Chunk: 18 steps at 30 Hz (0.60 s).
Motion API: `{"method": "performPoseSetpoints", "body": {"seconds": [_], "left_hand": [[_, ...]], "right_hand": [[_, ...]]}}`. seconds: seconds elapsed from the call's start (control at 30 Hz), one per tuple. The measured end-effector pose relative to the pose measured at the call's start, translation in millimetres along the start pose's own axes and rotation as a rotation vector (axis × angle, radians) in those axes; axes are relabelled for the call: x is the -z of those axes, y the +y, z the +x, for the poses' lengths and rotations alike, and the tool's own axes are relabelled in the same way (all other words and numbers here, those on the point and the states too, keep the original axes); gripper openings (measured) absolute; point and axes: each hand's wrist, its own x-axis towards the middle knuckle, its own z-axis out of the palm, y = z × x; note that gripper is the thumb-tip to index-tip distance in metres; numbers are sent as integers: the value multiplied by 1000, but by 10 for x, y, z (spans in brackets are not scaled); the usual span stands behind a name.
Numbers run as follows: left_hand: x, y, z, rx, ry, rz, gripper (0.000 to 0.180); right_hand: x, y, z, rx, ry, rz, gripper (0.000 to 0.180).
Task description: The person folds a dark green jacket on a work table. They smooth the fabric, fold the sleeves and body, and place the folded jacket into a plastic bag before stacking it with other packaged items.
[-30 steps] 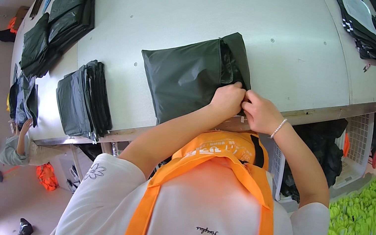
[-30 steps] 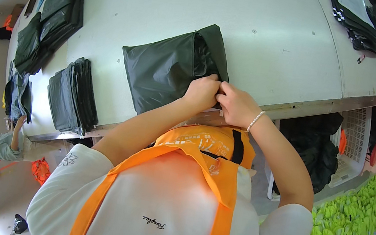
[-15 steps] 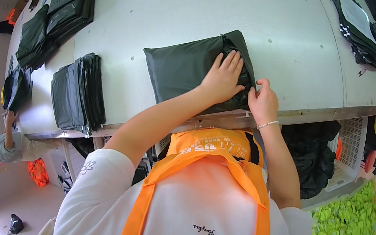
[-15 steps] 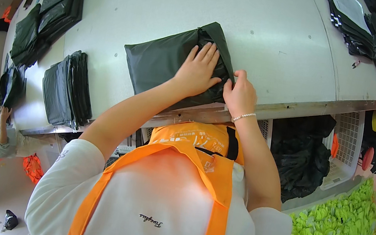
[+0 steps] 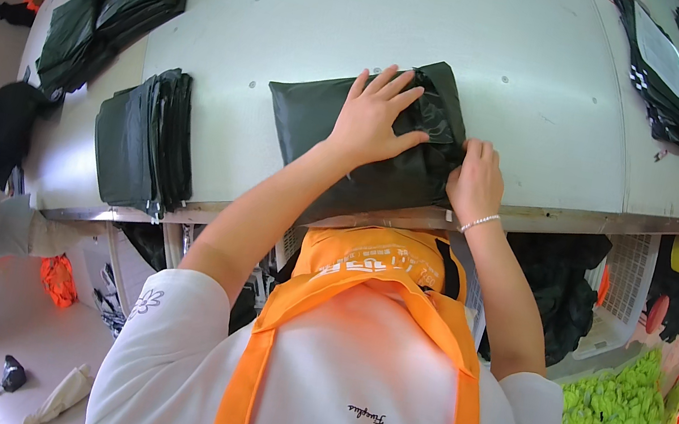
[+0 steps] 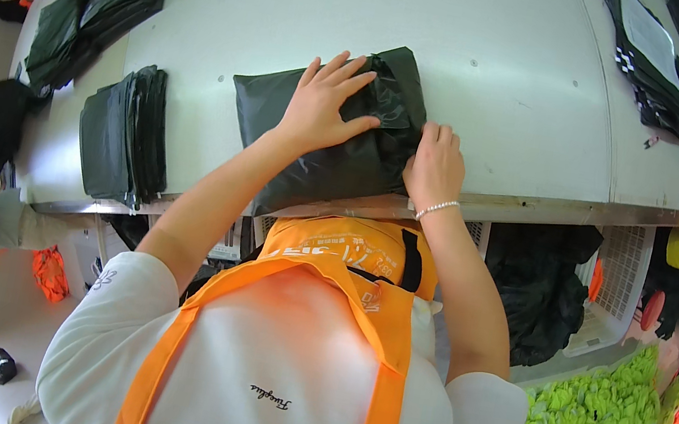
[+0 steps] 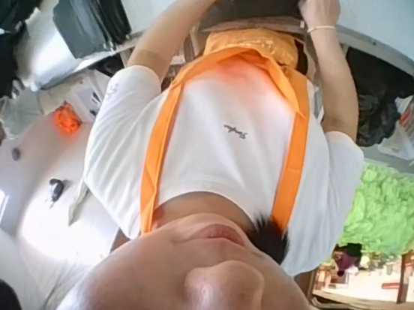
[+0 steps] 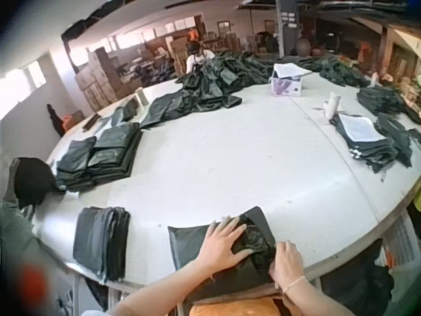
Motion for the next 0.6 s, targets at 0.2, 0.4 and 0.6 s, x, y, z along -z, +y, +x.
{"method": "performPoseSetpoints", "body": {"seconds": [0.2,0.4,0.6], "left_hand": [[-420,12,-60,-59,-94,343,58],[-699,-25,-53,143,-244,612,59],[-46,-960,-156,-121,-236,-480,56]], "right_hand": [[-256,-45,575,-23,-52,-13,22],[-232,-420,823,417,37,109,7],[-381,-551,651,408,-123,-166,9]]}}
